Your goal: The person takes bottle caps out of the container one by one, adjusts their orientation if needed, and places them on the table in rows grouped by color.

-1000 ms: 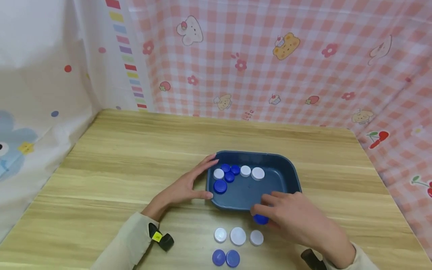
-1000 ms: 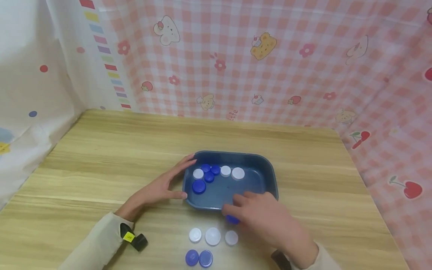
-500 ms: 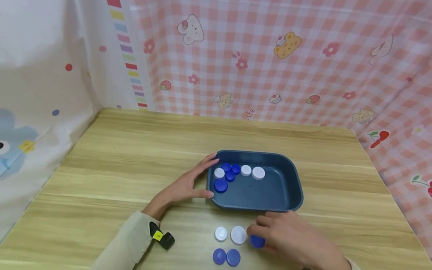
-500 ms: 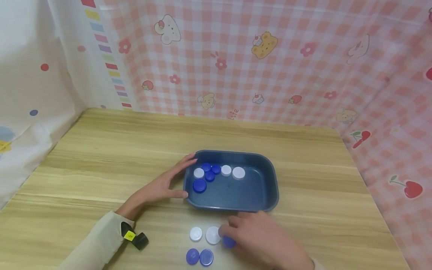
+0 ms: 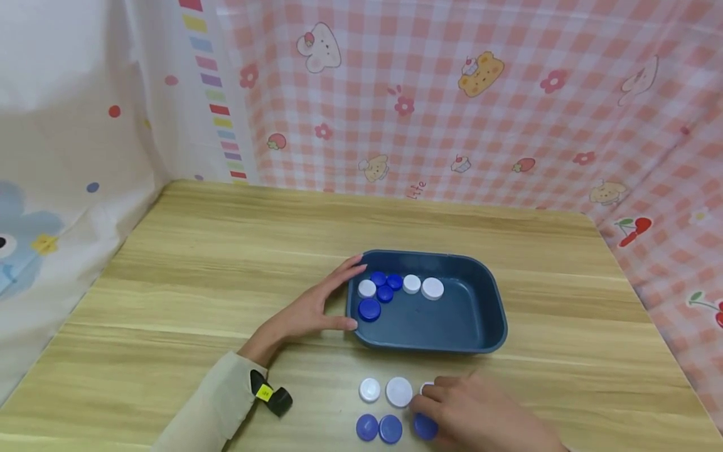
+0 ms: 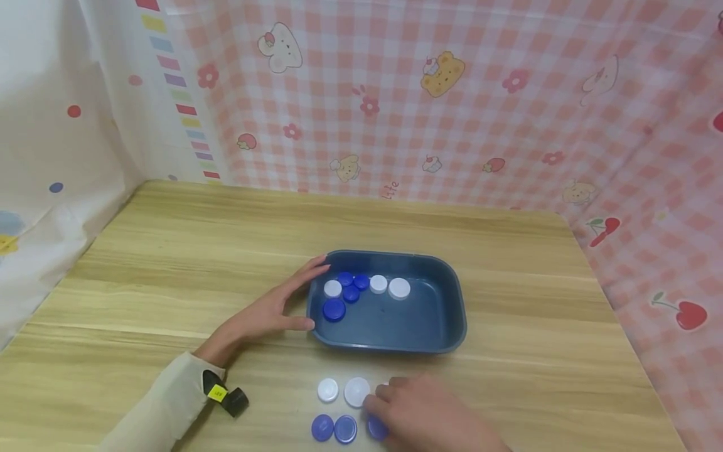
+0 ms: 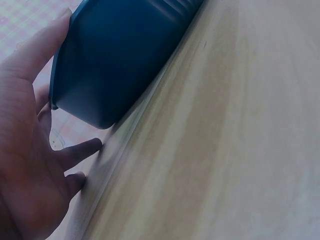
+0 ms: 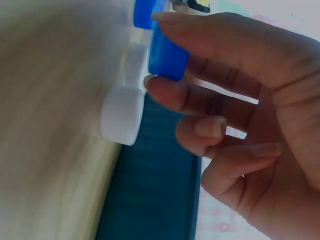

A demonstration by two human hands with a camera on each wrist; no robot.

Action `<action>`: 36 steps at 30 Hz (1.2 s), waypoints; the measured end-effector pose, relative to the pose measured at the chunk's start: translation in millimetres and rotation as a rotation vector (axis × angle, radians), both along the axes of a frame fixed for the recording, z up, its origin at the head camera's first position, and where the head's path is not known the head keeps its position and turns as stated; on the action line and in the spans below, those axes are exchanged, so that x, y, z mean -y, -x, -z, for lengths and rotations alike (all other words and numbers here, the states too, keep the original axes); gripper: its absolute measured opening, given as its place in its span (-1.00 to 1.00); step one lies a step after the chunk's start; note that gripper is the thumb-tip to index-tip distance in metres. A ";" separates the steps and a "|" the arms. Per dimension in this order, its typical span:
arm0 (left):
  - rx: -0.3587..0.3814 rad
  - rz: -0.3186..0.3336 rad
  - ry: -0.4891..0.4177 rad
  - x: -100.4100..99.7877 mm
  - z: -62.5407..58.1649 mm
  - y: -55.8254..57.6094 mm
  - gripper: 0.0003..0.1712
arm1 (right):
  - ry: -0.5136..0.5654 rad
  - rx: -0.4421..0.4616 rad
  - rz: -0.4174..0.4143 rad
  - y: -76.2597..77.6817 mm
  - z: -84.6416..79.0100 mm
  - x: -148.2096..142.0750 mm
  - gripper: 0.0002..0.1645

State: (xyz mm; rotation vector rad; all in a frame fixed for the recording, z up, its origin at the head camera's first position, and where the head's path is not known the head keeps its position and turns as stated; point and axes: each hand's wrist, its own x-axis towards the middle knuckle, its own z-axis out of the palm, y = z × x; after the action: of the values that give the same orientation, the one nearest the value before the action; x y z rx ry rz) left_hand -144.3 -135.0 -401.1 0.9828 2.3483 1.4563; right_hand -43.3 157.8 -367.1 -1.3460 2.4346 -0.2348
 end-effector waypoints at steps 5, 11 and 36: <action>-0.005 0.001 0.003 -0.5 0.2 0.9 -0.02 | 0.019 0.003 -0.025 -2.0 9.1 2.1 -0.69; -0.005 0.001 0.003 -0.5 -0.7 1.0 -0.01 | 0.015 -0.007 -0.011 -3.1 15.9 4.3 -0.69; -0.005 0.006 -0.021 -1.6 -0.3 -0.3 -0.01 | 0.020 0.044 0.014 -3.3 11.5 10.4 -0.65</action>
State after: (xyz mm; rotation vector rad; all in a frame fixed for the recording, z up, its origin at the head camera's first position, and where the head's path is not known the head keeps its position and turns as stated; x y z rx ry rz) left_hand -144.0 -133.4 -400.8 0.9984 2.3361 1.4804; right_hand -40.0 147.4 -378.6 -1.3179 2.4127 -0.2896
